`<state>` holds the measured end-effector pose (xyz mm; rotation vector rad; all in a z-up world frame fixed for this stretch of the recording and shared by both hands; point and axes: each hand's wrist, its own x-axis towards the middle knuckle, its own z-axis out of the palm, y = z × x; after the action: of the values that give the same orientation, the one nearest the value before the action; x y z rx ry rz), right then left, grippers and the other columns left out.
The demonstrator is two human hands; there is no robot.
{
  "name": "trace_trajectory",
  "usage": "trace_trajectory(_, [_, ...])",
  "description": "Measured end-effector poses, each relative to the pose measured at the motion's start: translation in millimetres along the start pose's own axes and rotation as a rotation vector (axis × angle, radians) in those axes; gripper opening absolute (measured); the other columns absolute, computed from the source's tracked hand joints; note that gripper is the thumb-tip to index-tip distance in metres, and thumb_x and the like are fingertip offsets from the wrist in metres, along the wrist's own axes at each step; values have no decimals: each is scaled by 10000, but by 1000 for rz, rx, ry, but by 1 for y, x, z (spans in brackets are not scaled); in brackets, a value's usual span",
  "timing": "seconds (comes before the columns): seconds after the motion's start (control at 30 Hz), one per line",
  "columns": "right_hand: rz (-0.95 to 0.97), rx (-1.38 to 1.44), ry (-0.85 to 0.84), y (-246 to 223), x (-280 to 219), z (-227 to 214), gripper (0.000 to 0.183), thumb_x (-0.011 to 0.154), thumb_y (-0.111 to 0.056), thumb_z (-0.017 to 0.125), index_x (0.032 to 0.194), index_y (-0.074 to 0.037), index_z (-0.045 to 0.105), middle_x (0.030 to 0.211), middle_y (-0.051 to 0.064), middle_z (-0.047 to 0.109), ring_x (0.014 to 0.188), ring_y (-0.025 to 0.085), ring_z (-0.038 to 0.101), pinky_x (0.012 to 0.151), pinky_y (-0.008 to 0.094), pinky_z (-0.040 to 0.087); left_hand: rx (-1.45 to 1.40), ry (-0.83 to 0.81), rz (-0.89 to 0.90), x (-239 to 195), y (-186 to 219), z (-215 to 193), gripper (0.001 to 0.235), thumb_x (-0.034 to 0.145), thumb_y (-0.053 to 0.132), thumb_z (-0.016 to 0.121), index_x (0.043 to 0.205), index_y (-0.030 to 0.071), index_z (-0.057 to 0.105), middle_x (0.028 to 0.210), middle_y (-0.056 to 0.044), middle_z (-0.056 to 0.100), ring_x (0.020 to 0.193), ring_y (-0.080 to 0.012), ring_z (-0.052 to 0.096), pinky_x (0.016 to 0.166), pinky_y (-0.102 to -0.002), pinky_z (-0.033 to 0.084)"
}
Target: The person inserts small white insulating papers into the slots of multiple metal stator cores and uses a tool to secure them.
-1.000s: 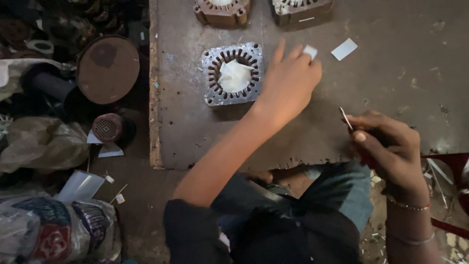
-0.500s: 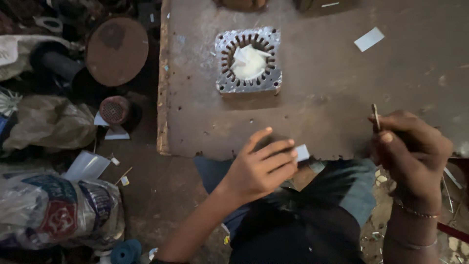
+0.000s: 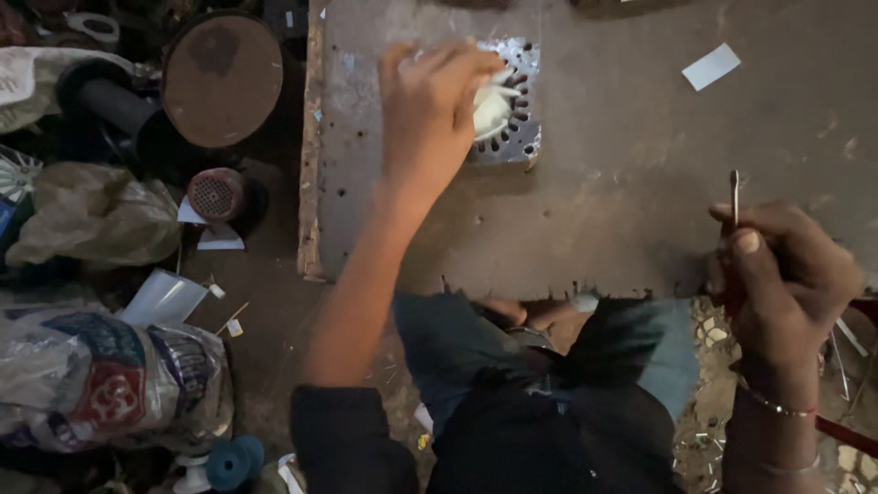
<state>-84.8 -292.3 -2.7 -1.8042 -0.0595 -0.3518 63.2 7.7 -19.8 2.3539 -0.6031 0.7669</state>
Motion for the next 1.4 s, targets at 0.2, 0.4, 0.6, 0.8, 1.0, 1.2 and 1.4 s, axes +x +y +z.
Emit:
trace_trajectory(0.2, [71, 18, 8, -3, 0, -2, 164, 1040, -38, 561, 1099, 74, 666, 717, 18, 558, 529, 40, 485, 510, 210, 410, -47, -14, -20, -3, 6, -1, 416, 841, -111, 603, 1194, 81, 710, 1201, -111, 716, 1177, -273, 653, 1125, -484, 336])
trace_trajectory(0.4, [-10, 96, 71, 13, -4, -2, 157, 1076, -77, 565, 1094, 59, 641, 780, 38, 576, 536, 59, 520, 483, 204, 417, 24, 153, 108, -11, 24, -2, 399, 923, -94, 621, 1266, 92, 704, 1234, -72, 699, 1176, -238, 673, 1204, -446, 336])
trace_trajectory(0.6, [-135, 207, 241, 42, -16, -2, 202, 1209, -115, 599, 1182, 85, 583, 963, 122, 622, 585, 91, 509, 512, 214, 446, -43, -146, 304, 2, 110, 69, 382, 962, 71, 646, 1344, 87, 642, 1286, -98, 703, 1270, -251, 628, 1216, -521, 368])
trace_trajectory(0.8, [-187, 163, 279, 46, -20, -3, 242, 1220, -127, 583, 1179, 110, 602, 872, 125, 611, 563, 116, 530, 522, 236, 437, 136, -275, 285, 26, 118, 137, 550, 859, 77, 599, 1400, 4, 530, 1388, -137, 632, 1420, -254, 494, 1195, -598, 281])
trace_trajectory(1.0, [-192, -10, 305, 35, -25, 1, 274, 1243, -140, 530, 1170, 111, 612, 832, 109, 587, 547, 117, 525, 519, 248, 444, 20, -367, 314, -26, 114, 67, 485, 916, 50, 616, 1398, 21, 584, 1276, -89, 672, 1356, -237, 549, 1237, -629, 247])
trace_trajectory(1.2, [-254, -67, 216, 46, -25, -7, 336, 1282, -210, 536, 1194, 108, 601, 823, 112, 583, 564, 125, 546, 546, 254, 470, -11, -374, 192, -94, 102, -8, 470, 866, 128, 655, 1334, 165, 688, 1228, 6, 690, 1356, -210, 588, 1250, -610, 229])
trace_trajectory(1.4, [-227, -54, 222, 50, -22, -5, 315, 1254, -202, 535, 1200, 101, 603, 840, 113, 588, 557, 108, 549, 529, 243, 455, -55, -337, 237, -100, 105, -14, 394, 940, 297, 684, 1323, 206, 698, 1083, -6, 689, 1289, -227, 607, 1203, -649, 208])
